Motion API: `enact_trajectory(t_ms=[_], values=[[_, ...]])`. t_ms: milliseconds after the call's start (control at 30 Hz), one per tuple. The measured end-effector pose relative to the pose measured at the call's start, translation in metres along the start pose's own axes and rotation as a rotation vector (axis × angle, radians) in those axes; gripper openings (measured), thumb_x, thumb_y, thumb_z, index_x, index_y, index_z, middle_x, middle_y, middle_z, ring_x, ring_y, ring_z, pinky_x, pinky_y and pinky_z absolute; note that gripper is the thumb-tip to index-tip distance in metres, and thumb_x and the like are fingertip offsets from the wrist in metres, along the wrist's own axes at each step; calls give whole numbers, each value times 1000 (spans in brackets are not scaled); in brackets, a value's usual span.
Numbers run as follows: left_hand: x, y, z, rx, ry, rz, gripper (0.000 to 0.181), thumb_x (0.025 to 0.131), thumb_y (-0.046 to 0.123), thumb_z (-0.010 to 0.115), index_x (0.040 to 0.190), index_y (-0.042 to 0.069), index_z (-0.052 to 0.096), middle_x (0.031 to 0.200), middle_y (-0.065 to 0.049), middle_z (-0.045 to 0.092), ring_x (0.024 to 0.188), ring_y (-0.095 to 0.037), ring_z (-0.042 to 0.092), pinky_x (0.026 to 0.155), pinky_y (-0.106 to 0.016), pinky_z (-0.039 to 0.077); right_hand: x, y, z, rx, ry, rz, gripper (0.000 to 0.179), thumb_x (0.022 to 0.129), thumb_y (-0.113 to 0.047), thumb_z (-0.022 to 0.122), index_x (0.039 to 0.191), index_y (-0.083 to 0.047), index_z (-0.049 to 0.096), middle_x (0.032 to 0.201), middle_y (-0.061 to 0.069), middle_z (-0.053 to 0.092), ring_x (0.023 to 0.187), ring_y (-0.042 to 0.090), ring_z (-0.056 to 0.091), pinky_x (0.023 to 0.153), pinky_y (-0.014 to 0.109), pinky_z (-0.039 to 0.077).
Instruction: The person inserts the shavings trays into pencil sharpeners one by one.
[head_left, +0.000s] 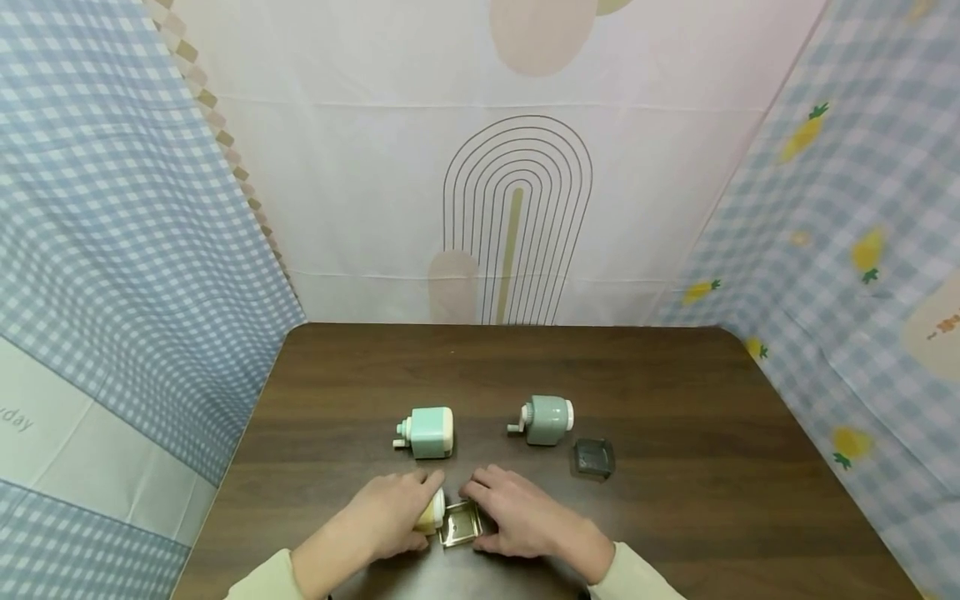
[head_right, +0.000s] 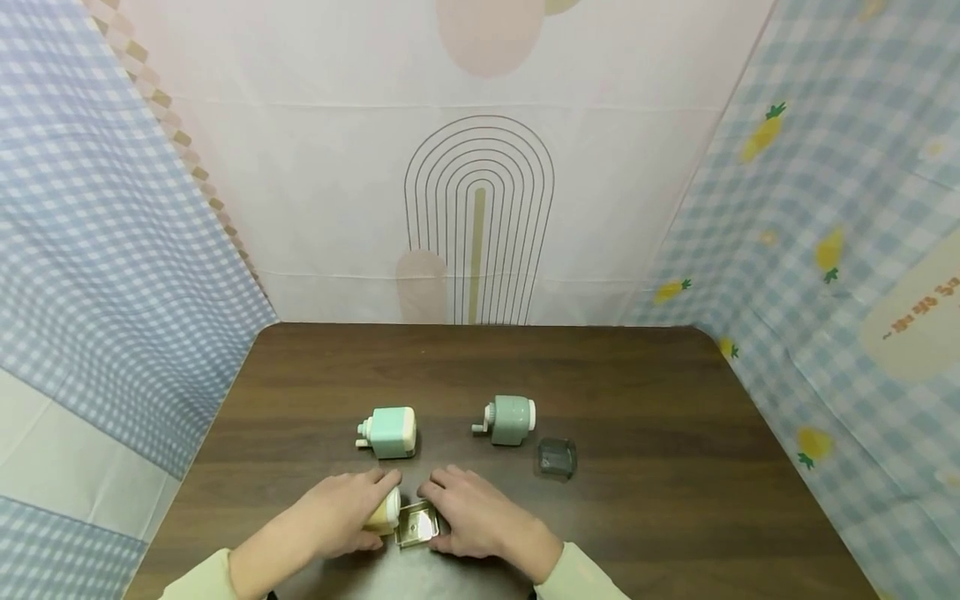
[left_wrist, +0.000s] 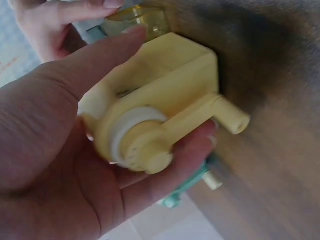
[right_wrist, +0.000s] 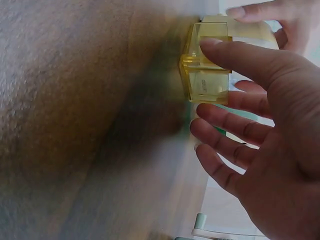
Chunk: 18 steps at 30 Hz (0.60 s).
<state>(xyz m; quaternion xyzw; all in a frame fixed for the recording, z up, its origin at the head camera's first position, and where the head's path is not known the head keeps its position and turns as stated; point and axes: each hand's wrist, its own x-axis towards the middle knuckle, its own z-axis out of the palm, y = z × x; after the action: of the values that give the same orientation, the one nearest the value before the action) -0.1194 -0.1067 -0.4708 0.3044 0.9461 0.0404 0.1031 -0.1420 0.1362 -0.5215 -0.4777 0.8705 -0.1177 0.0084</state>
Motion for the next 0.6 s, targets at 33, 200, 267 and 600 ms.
enact_trajectory(t_ms=[33, 200, 267, 600], values=[[1, -1, 2, 4, 7, 7, 66, 73, 36, 99, 118, 11, 57, 100, -6, 68, 81, -25, 71, 68, -38, 61, 0, 0, 0, -7, 6, -2, 53, 84, -42, 90, 122, -13, 68, 112, -7, 61, 100, 8, 56, 87, 25, 53], [4, -6, 7, 3, 41, 35, 64, 72, 36, 100, 112, 11, 58, 89, -5, 66, 76, -24, 69, 64, -36, 59, 0, -1, 1, -10, 11, 1, 47, 83, -41, 90, 116, -14, 68, 109, -8, 61, 97, 6, 55, 83, 25, 52], [5, -7, 6, -10, 41, 46, 62, 72, 35, 100, 111, 11, 58, 88, -5, 65, 76, -23, 68, 64, -36, 59, -1, -1, 1, -2, 12, 9, 47, 83, -41, 90, 115, -15, 68, 109, -8, 61, 97, 6, 55, 83, 25, 52], [9, -11, 5, -30, 81, 84, 56, 71, 29, 100, 105, 13, 58, 93, -3, 69, 74, -20, 68, 63, -36, 59, -3, 0, 2, 31, 27, 24, 45, 85, -40, 89, 115, -15, 68, 111, -7, 62, 100, 8, 57, 85, 30, 53]])
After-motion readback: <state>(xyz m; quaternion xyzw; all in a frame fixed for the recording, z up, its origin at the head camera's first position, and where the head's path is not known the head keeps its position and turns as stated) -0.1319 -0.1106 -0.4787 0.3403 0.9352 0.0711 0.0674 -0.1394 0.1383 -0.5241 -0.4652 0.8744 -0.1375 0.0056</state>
